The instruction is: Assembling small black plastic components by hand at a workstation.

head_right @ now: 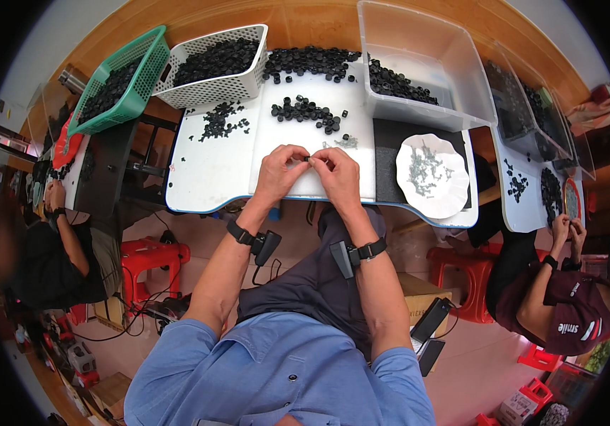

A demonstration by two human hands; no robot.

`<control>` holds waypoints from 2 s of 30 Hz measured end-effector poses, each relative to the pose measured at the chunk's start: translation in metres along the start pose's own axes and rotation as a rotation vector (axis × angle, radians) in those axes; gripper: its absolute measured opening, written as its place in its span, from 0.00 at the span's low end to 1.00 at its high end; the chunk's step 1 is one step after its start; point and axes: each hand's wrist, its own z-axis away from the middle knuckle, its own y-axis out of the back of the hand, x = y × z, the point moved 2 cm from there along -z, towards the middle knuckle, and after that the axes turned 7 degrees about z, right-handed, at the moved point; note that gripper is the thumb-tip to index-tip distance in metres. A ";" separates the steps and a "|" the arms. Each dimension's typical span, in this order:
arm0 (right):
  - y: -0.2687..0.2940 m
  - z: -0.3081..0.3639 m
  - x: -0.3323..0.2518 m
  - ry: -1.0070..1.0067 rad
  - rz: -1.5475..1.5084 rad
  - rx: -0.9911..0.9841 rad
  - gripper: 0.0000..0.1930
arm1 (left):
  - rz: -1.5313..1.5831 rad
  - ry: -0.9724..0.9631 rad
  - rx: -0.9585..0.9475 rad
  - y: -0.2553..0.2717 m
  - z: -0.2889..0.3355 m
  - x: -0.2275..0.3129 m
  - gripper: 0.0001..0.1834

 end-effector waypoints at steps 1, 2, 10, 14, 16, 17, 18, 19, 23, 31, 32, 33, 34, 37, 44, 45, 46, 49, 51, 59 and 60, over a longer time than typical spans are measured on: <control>-0.002 0.000 -0.002 0.000 0.031 0.004 0.05 | 0.000 0.000 -0.002 0.001 0.000 -0.001 0.12; -0.003 -0.001 -0.003 0.001 0.061 0.007 0.05 | 0.000 0.000 -0.003 0.002 0.000 -0.002 0.11; -0.001 0.005 -0.009 0.090 0.099 0.034 0.05 | 0.062 0.029 -0.020 -0.003 0.002 0.000 0.11; -0.001 0.007 -0.008 0.106 0.077 0.047 0.04 | 0.051 0.021 -0.022 -0.003 0.002 0.001 0.11; -0.001 0.007 -0.008 0.113 0.068 0.049 0.04 | 0.032 0.014 -0.025 -0.002 0.003 0.002 0.11; -0.002 0.007 -0.008 0.106 0.068 0.046 0.04 | 0.029 0.014 -0.021 -0.002 0.003 0.002 0.11; -0.002 0.007 -0.008 0.098 0.068 0.043 0.04 | 0.027 0.014 -0.017 -0.001 0.003 0.002 0.11; -0.001 0.007 -0.009 0.100 0.067 0.046 0.04 | 0.026 0.011 -0.018 -0.001 0.003 0.004 0.11; 0.002 0.007 -0.008 0.119 0.060 0.062 0.05 | 0.023 -0.002 -0.044 -0.002 0.002 0.010 0.10; -0.001 0.009 -0.004 0.086 0.025 0.002 0.05 | -0.007 -0.065 -0.010 -0.002 0.005 0.007 0.08; -0.002 0.009 -0.004 0.085 0.045 -0.003 0.05 | -0.033 -0.084 -0.026 -0.002 0.007 0.006 0.10; -0.004 0.009 -0.004 0.086 0.065 -0.009 0.06 | -0.060 -0.101 -0.040 0.000 0.010 0.006 0.13; -0.004 0.009 -0.002 0.086 0.063 -0.008 0.06 | -0.062 -0.102 -0.041 0.000 0.012 0.009 0.13; -0.003 0.011 0.002 0.111 0.057 -0.001 0.06 | -0.097 -0.060 -0.014 0.005 0.029 0.018 0.20; 0.001 0.010 0.000 0.052 0.043 0.071 0.05 | 0.084 0.156 0.936 0.149 0.116 0.005 0.41; -0.001 0.010 -0.002 0.032 0.023 0.061 0.05 | 0.046 0.103 0.998 0.182 0.135 -0.012 0.39; 0.002 0.009 0.002 0.027 0.030 0.068 0.05 | 0.097 0.187 1.124 0.199 0.140 -0.014 0.38; 0.004 0.008 0.009 0.008 0.000 0.088 0.06 | 0.210 0.320 1.444 0.256 0.166 -0.025 0.17; -0.002 0.009 0.008 -0.007 -0.061 0.084 0.06 | 0.306 0.269 1.540 0.304 0.193 -0.044 0.10; 0.003 0.006 0.008 -0.072 -0.157 0.079 0.06 | 0.430 0.163 1.262 0.260 0.133 -0.013 0.14; 0.005 0.005 0.008 -0.079 -0.210 0.075 0.06 | 0.421 0.173 1.108 0.232 0.121 -0.005 0.16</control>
